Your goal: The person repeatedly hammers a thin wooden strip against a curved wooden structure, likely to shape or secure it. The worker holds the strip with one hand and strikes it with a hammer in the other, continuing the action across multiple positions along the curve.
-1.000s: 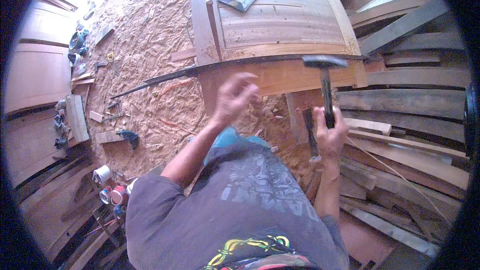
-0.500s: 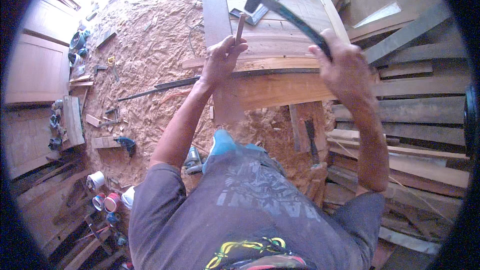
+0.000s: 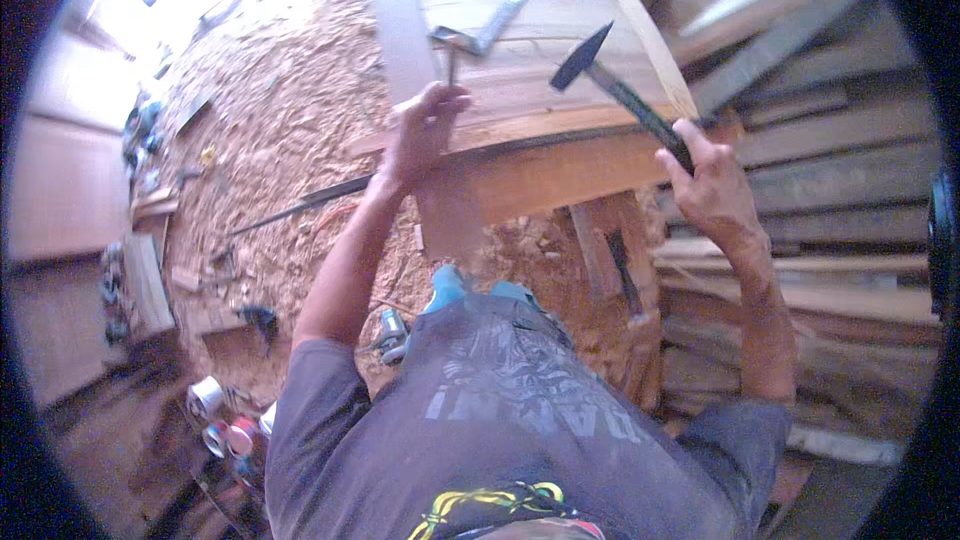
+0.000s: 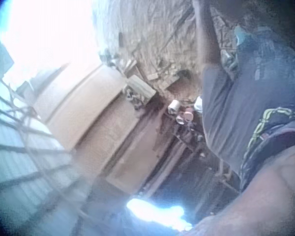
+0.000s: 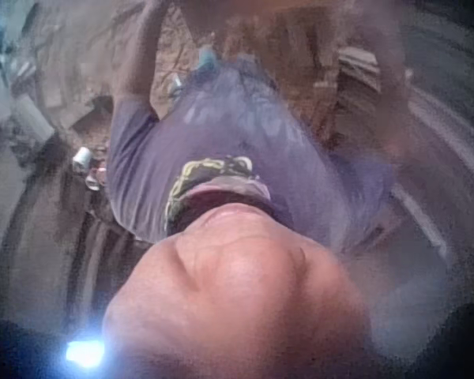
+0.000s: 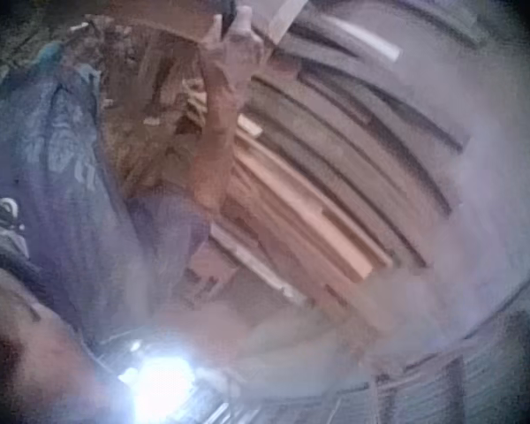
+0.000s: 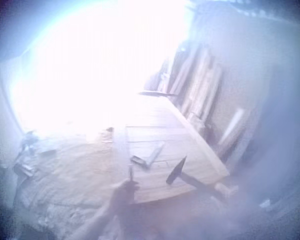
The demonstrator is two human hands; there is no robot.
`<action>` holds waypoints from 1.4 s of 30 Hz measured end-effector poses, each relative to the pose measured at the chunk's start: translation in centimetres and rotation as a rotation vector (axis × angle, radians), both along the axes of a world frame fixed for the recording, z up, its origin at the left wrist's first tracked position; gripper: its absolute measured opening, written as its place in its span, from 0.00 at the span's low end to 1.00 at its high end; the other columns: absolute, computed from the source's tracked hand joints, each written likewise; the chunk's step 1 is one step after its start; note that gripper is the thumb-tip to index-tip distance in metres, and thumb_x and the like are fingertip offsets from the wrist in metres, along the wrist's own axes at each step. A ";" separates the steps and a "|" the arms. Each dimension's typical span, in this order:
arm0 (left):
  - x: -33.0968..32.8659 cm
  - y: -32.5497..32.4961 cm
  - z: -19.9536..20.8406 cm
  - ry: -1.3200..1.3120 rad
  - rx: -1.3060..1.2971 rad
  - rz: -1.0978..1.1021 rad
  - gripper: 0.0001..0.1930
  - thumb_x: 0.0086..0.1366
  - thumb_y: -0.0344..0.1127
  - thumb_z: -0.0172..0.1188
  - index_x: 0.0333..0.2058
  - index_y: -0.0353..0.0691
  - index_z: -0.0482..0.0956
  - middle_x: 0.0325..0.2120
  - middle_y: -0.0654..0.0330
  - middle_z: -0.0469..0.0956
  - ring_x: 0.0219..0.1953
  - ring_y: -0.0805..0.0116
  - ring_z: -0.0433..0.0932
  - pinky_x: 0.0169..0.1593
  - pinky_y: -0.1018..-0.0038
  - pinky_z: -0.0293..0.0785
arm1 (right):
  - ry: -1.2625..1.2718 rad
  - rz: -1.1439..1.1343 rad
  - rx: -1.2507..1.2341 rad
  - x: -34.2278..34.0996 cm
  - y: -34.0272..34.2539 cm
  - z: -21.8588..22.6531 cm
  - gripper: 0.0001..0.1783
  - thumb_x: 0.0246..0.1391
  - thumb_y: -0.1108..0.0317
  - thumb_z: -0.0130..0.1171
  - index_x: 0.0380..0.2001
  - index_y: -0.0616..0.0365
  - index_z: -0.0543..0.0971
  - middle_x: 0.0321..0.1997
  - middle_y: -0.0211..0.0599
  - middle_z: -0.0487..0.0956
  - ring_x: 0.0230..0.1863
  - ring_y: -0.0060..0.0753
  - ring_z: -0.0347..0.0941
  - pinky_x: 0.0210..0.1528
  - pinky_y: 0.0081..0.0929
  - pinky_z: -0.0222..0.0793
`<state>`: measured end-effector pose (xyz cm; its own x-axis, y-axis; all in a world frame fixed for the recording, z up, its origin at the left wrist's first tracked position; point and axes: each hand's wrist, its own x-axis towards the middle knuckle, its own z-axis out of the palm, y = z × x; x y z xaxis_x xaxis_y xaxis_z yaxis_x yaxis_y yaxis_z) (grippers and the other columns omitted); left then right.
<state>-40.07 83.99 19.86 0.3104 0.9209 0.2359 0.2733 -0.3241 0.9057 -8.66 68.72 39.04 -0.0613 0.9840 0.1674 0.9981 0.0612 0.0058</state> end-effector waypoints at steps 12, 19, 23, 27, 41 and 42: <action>12.4 -15.7 -4.1 -0.013 -0.096 -0.408 0.20 0.60 0.25 0.67 0.52 0.43 0.79 0.46 0.56 0.81 0.48 0.62 0.81 0.49 0.67 0.79 | 1.098 -1.184 0.402 3.5 -24.5 -16.4 0.12 0.63 0.62 0.67 0.39 0.58 0.78 0.23 0.23 0.72 0.21 0.10 0.64 0.20 0.16 0.58; 29.9 -26.1 -15.2 0.382 0.531 -1.146 0.29 0.60 0.39 0.64 0.61 0.46 0.74 0.63 0.51 0.70 0.63 0.51 0.72 0.63 0.52 0.68 | 1.439 -1.310 0.536 7.5 -26.0 -16.4 0.20 0.61 0.53 0.69 0.44 0.54 0.75 0.19 0.18 0.66 0.14 0.11 0.58 0.14 0.18 0.51; 33.2 -26.8 -17.4 0.631 0.596 -1.296 0.26 0.61 0.45 0.62 0.57 0.43 0.75 0.59 0.48 0.72 0.62 0.48 0.72 0.59 0.53 0.74 | 1.280 -1.369 0.485 11.0 -29.9 -19.3 0.15 0.63 0.55 0.66 0.40 0.54 0.78 0.20 0.19 0.66 0.15 0.12 0.56 0.14 0.18 0.50; 32.7 -23.9 -12.0 0.673 0.201 -1.234 0.23 0.61 0.45 0.60 0.52 0.42 0.72 0.47 0.47 0.74 0.51 0.45 0.78 0.51 0.55 0.80 | 1.353 -1.298 0.429 15.6 -30.4 -20.4 0.15 0.64 0.55 0.66 0.42 0.54 0.76 0.18 0.19 0.64 0.15 0.12 0.56 0.14 0.18 0.50; 21.2 -10.1 4.2 0.274 0.485 -0.341 0.18 0.56 0.37 0.68 0.46 0.42 0.81 0.39 0.54 0.84 0.40 0.52 0.85 0.42 0.61 0.84 | 1.534 -0.692 0.330 13.0 -16.5 -17.6 0.11 0.68 0.59 0.61 0.39 0.54 0.74 0.20 0.20 0.64 0.18 0.13 0.57 0.17 0.18 0.51; 20.4 -8.5 3.9 0.314 0.486 -0.308 0.18 0.56 0.37 0.67 0.46 0.44 0.81 0.38 0.54 0.84 0.39 0.52 0.85 0.40 0.61 0.84 | 1.555 -0.792 0.279 11.7 -15.7 -17.4 0.12 0.68 0.58 0.61 0.40 0.54 0.75 0.21 0.20 0.66 0.17 0.12 0.56 0.18 0.18 0.50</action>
<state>-19.72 75.46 23.78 0.6646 0.5901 0.4584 0.3303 -0.7823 0.5281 3.01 53.04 21.60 0.7362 0.6306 -0.2457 -0.1236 -0.2316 -0.9649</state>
